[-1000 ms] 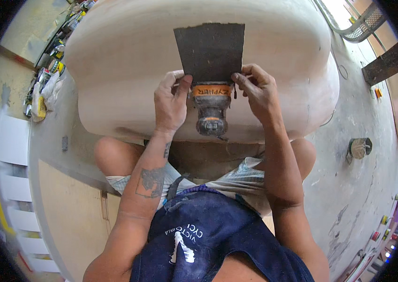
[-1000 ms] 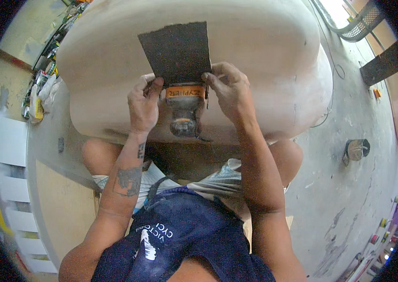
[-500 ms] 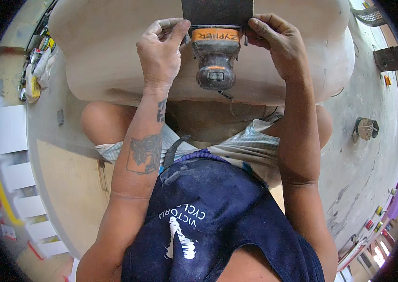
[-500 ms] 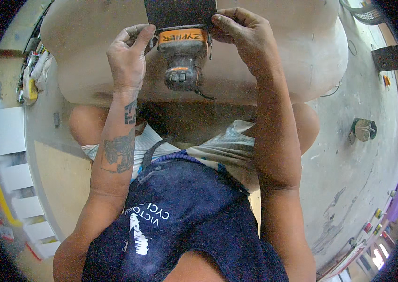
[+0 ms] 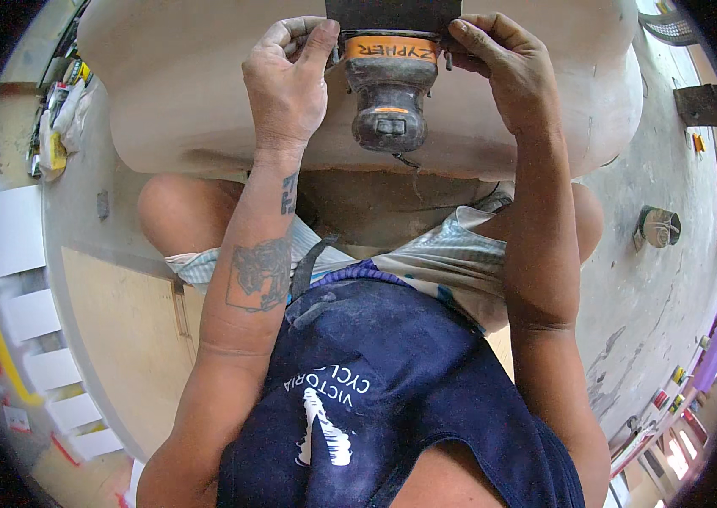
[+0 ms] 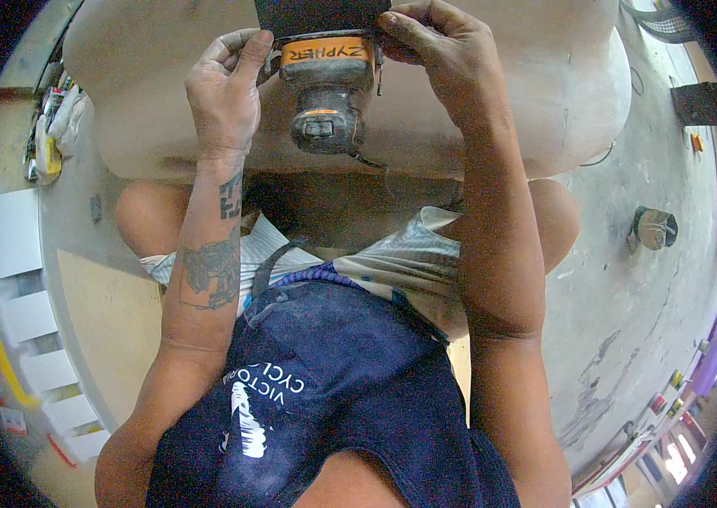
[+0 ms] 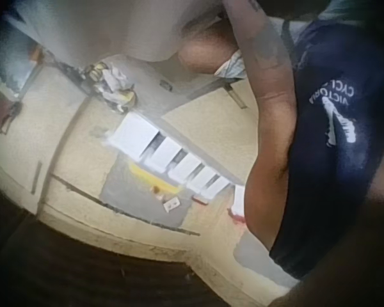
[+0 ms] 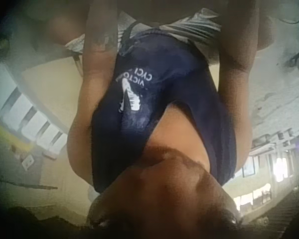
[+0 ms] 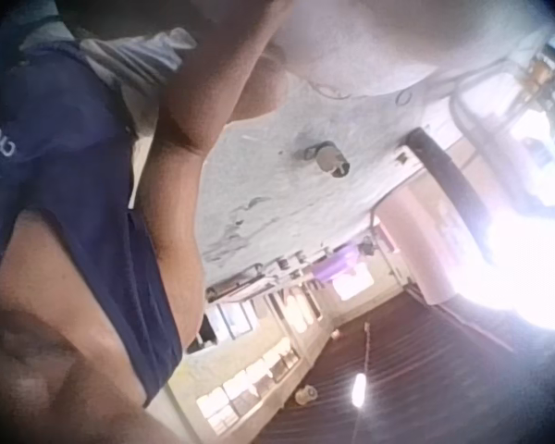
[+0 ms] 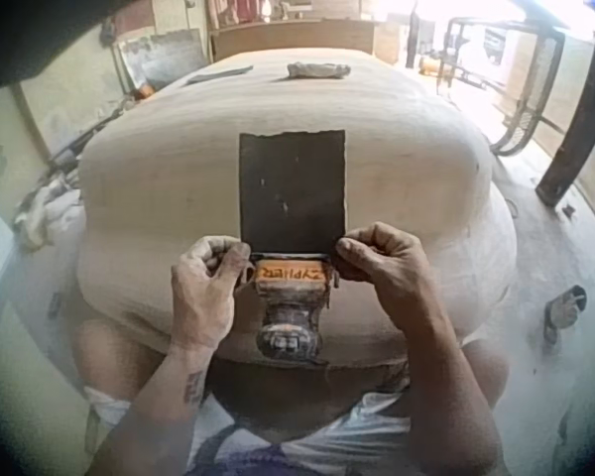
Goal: Sanding the surface of a large curved wooden or fiberglass component using an electric sander and a manual sanding block.
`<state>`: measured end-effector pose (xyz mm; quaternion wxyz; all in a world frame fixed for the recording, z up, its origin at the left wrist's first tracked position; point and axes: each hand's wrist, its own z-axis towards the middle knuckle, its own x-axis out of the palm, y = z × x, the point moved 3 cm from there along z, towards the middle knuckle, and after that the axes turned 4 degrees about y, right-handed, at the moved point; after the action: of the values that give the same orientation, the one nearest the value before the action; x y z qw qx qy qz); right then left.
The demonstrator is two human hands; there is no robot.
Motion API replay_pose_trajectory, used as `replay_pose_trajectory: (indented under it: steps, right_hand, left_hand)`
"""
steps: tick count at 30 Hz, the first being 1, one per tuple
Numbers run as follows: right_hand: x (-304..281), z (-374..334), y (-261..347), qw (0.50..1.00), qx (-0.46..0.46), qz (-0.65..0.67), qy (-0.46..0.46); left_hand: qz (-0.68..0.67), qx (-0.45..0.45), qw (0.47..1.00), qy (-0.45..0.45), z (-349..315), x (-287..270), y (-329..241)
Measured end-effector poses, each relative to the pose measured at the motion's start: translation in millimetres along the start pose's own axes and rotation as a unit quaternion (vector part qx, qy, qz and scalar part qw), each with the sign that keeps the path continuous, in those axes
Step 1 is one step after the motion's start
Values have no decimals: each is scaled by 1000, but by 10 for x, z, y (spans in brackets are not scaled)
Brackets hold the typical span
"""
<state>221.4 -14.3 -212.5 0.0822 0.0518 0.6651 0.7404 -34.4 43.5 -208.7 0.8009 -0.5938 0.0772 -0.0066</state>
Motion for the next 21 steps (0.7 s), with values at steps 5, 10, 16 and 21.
replay_pose_trajectory:
  steps: [5,10,16,21]
  right_hand:
    - [-21,20,44,997,24,66,25]
    - [58,-73,234,996,42,79,1]
    - [303,-74,129,1000,20,3,22]
    - [357,-79,158,998,30,53,16]
  left_hand:
    - [41,-2,999,20,13,-8,-88]
    - [45,-2,999,26,9,-13,-124]
    - [54,-3,998,34,10,-8,-107]
    - [11,-19,998,57,72,-14,-46]
